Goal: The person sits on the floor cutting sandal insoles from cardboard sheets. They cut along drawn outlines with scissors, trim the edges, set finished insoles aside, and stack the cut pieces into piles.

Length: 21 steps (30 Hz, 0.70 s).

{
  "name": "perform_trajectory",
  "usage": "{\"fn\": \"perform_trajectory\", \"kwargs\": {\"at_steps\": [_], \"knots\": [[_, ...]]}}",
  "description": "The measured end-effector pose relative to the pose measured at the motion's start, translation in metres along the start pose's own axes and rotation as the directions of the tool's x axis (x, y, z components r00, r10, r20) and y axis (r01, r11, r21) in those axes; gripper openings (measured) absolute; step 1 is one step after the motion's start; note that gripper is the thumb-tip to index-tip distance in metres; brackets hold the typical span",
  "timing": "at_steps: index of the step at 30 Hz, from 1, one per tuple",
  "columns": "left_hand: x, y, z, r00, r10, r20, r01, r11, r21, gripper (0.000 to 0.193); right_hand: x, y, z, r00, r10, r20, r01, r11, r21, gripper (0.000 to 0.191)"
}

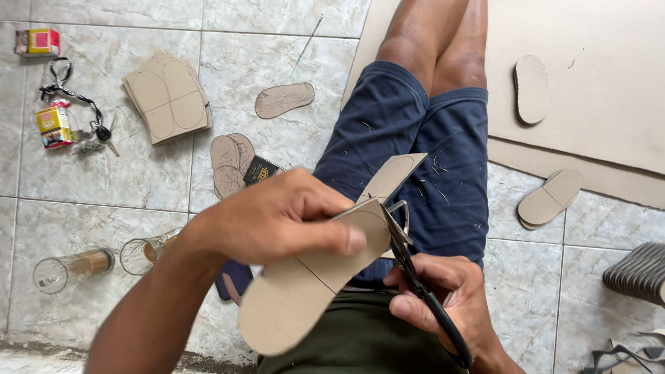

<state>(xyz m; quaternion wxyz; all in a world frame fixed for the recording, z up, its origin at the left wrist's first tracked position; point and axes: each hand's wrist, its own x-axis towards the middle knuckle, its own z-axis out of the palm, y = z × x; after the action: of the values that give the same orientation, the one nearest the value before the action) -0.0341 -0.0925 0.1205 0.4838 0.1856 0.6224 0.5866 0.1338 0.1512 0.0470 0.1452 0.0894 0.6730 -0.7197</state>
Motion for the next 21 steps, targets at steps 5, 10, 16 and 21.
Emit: {"fn": "perform_trajectory", "kwargs": {"at_steps": [5,10,16,21], "knots": [[0.012,-0.031,0.064,0.663,0.674,-0.326,-0.415,0.692,0.590,0.027,0.001,-0.001,0.000,0.991,-0.021,-0.132,0.015,0.999,-0.048,0.045],[0.019,-0.063,0.103,0.757,0.098,-0.646,-0.259,0.952,-0.160,0.033,0.008,-0.017,0.010,0.991,-0.052,-0.126,0.053,0.999,0.003,0.063],[0.008,-0.037,0.109,0.774,0.065,-0.630,-0.207,0.966,-0.154,0.039,0.012,-0.019,0.013,0.956,-0.283,-0.076,0.290,0.949,0.121,0.077],[0.008,-0.038,0.098,0.803,0.131,-0.581,-0.247,0.961,-0.124,0.042,0.007,0.001,0.005,0.988,-0.111,-0.104,0.118,0.991,0.065,0.077]]}}
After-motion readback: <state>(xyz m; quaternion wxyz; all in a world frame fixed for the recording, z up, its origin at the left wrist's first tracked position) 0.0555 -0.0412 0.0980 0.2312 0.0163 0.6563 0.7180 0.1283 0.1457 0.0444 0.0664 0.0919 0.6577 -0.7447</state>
